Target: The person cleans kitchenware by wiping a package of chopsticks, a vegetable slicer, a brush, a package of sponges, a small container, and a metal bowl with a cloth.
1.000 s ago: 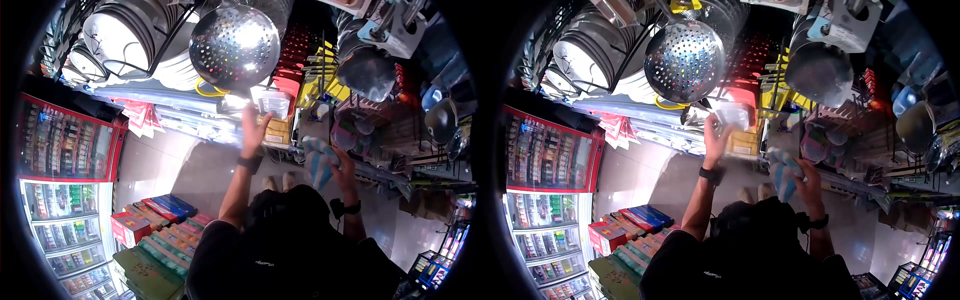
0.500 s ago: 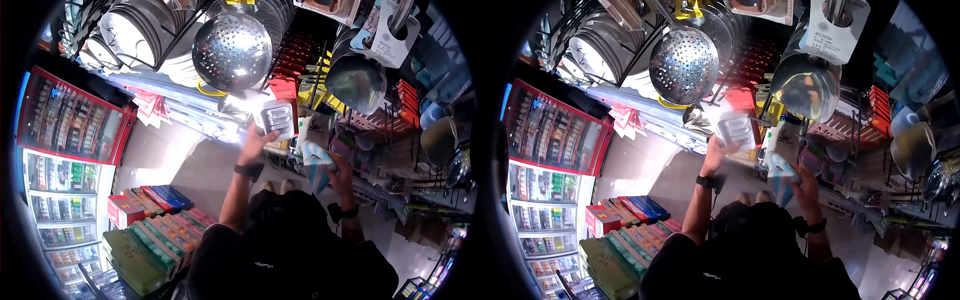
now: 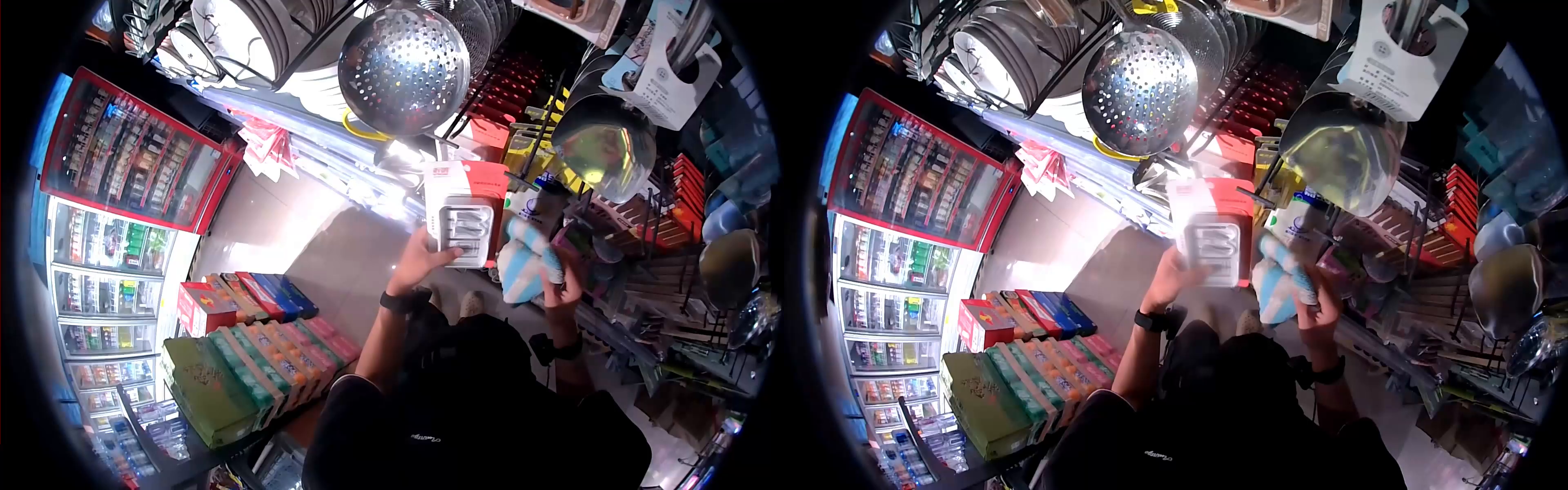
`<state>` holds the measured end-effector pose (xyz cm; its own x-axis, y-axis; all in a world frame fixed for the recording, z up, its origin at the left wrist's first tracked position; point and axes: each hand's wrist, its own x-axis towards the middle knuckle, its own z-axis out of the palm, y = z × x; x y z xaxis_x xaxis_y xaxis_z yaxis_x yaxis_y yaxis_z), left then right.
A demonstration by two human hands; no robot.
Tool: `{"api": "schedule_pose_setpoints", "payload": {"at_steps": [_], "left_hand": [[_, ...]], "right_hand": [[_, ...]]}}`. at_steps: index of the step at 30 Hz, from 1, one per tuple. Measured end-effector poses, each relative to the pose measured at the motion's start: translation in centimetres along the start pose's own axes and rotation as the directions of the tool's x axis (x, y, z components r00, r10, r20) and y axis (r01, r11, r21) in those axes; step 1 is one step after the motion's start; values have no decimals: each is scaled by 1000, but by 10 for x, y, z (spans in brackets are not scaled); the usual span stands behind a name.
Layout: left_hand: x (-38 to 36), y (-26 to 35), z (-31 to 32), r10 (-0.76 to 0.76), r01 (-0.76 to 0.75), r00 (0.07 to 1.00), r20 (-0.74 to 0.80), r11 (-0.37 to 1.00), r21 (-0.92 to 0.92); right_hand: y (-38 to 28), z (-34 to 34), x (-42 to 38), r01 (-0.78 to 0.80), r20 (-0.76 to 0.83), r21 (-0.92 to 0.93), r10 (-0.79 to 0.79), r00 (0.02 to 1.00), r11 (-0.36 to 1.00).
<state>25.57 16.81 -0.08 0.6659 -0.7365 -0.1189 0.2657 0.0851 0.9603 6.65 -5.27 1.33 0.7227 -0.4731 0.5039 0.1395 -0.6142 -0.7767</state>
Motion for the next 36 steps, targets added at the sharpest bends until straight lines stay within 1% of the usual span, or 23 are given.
{"api": "schedule_pose_setpoints", "payload": {"at_steps": [1, 3, 5, 6, 7, 9, 10, 11, 12, 13, 14, 16, 18, 19, 20, 23, 24, 27, 30, 31, 33, 34, 36], "left_hand": [[-4, -2, 0, -15, 15, 1000, 0, 1000, -3], [-15, -1, 1, -72, 71, 997, 17, 997, 44], [-23, 0, 0, -125, 120, 991, 53, 988, 97], [-26, 0, -1, -149, 140, 985, 84, 984, 109], [-29, 2, 0, -158, 147, 984, 82, 980, 133], [-35, 9, 1, -179, 161, 981, 81, 969, 185], [-37, 9, -1, -168, 153, 980, 102, 978, 145], [-39, 10, -6, -183, 162, 976, 119, 973, 164], [-39, 15, -12, -196, 169, 971, 139, 968, 185], [-41, 22, -16, -211, 177, 965, 158, 962, 206], [-47, 30, -17, -261, 244, 958, 117, 959, 142], [-50, 31, -36, -193, 190, 969, 156, 981, 35], [-52, 30, -58, -165, 169, 971, 170, 986, -7], [-52, 28, -69, -168, 169, 971, 168, 986, 6], [-51, 26, -81, -167, 166, 972, 165, 986, 20], [-51, 19, -120, -110, 122, 982, 153, 990, -75], [-48, 20, -135, -125, 131, 970, 207, 991, -18], [-49, 30, -165, -145, 170, 962, 233, 981, -91], [-50, 32, -190, -130, 149, 961, 245, 987, -58], [-49, 34, -198, -126, 139, 960, 251, 990, -38], [-50, 41, -208, -149, 166, 955, 257, 985, -45], [-50, 43, -211, -161, 179, 952, 261, 983, -50], [-47, 31, -225, -120, 106, 958, 259, 992, 68]], "right_hand": [[3, 2, -5, -34, -54, 57, 37, 998, 998], [-3, 5, -3, 53, -133, -25, -56, 990, 998], [-13, 12, 4, 189, -106, -103, -200, 974, 977], [-14, 16, 5, 265, -34, -182, -275, 961, 947], [-17, 24, 7, 287, -10, -177, -293, 956, 941], [-32, 40, 16, 312, 120, -173, -295, 948, 934], [-39, 49, 19, 296, 199, -165, -262, 944, 941], [-47, 59, 22, 278, 275, -157, -229, 934, 947], [-57, 70, 26, 314, 327, -163, -249, 912, 935], [-59, 76, 23, 327, 326, -170, -260, 909, 930], [-60, 84, 19, 340, 327, -177, -271, 905, 924], [-64, 97, 14, 356, 342, -167, -285, 896, 919], [-72, 107, 12, 364, 389, -155, -282, 877, 918], [-75, 111, 11, 369, 415, -148, -281, 865, 917], [-71, 117, 6, 392, 450, -186, -276, 850, 901], [-60, 142, -7, 398, 406, -115, -322, 855, 910], [-65, 148, -8, 399, 426, -127, -314, 849, 908], [-76, 166, -5, 354, 492, -123, -253, 833, 927], [-84, 186, 3, 187, 343, -67, -153, 927, 980], [-90, 194, 10, 226, 264, -110, -190, 946, 968], [-105, 207, 26, 279, 105, -213, -261, 959, 937], [-104, 215, 28, 315, 101, -280, -299, 949, 907], [-112, 231, 36, 297, 116, -375, -273, 955, 878]]}}
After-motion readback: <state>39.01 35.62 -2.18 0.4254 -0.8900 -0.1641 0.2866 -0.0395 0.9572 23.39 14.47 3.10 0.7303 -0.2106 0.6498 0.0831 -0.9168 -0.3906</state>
